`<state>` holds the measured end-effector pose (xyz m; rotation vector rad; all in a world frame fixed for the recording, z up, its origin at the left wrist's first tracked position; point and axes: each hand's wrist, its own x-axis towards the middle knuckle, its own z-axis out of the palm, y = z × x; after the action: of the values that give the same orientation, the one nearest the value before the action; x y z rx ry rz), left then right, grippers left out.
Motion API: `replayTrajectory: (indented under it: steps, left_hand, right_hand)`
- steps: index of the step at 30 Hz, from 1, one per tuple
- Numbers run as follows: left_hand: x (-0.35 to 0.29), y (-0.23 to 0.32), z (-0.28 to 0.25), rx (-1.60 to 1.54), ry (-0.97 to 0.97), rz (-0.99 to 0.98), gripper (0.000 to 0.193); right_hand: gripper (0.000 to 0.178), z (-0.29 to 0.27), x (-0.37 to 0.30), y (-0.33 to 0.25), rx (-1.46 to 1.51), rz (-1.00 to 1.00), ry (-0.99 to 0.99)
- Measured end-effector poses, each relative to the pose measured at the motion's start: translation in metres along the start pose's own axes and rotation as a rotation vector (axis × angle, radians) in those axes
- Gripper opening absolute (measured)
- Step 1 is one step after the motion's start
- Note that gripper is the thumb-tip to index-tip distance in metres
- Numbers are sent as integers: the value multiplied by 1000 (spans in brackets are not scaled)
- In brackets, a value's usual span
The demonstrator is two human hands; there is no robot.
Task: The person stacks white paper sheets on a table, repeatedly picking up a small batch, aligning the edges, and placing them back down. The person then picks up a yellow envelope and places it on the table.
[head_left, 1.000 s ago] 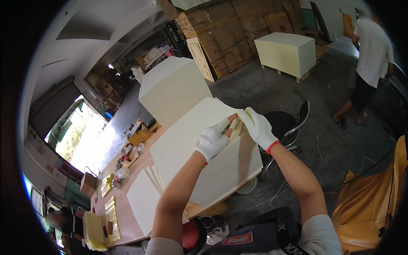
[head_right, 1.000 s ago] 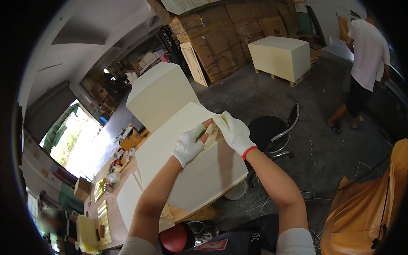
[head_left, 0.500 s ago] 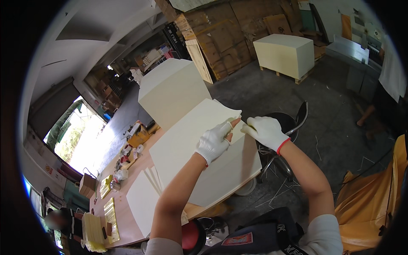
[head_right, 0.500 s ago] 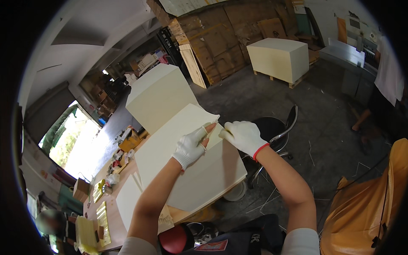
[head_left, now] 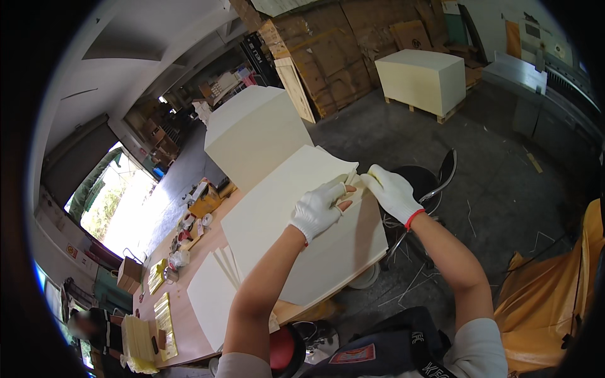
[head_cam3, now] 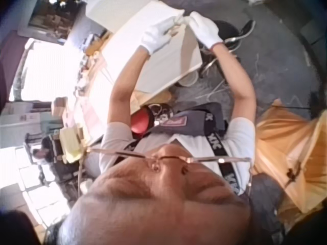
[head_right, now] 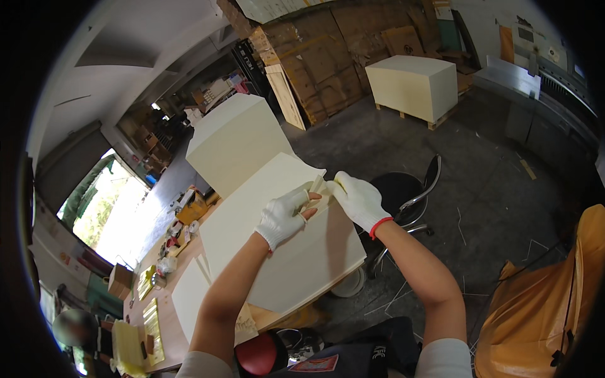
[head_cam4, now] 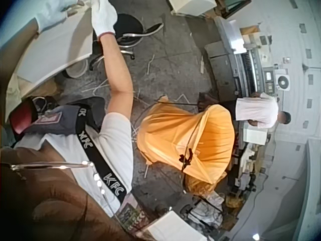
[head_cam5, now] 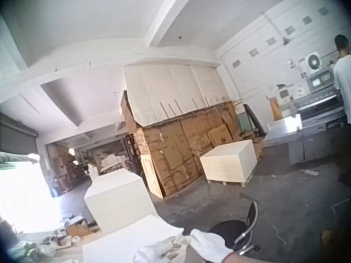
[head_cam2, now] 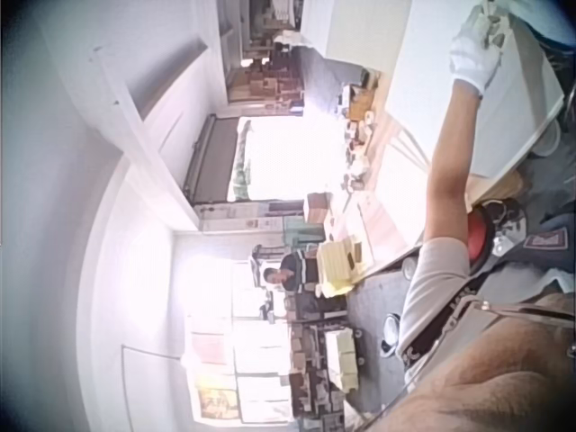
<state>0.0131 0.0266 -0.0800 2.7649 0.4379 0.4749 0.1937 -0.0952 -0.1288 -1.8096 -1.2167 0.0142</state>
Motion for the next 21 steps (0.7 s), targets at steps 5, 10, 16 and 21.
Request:
replayTrajectory:
  steps: [5, 10, 16, 21]
  left_hand:
    - [-4, 8, 1, 158, 99, 147, 34]
    - [-4, 9, 1, 240, 53, 51, 35]
    - [22, -2, 3, 259, 10, -90, 36]
    - [30, 10, -4, 244, -64, -257, 36]
  right_hand:
    - [47, -10, 4, 13, -170, 80, -128]
    - [49, 0, 1, 11, -285, -177, -97]
    - [43, -9, 8, 2, -378, -301, -117]
    - [45, -5, 23, -8, -174, -320, -92]
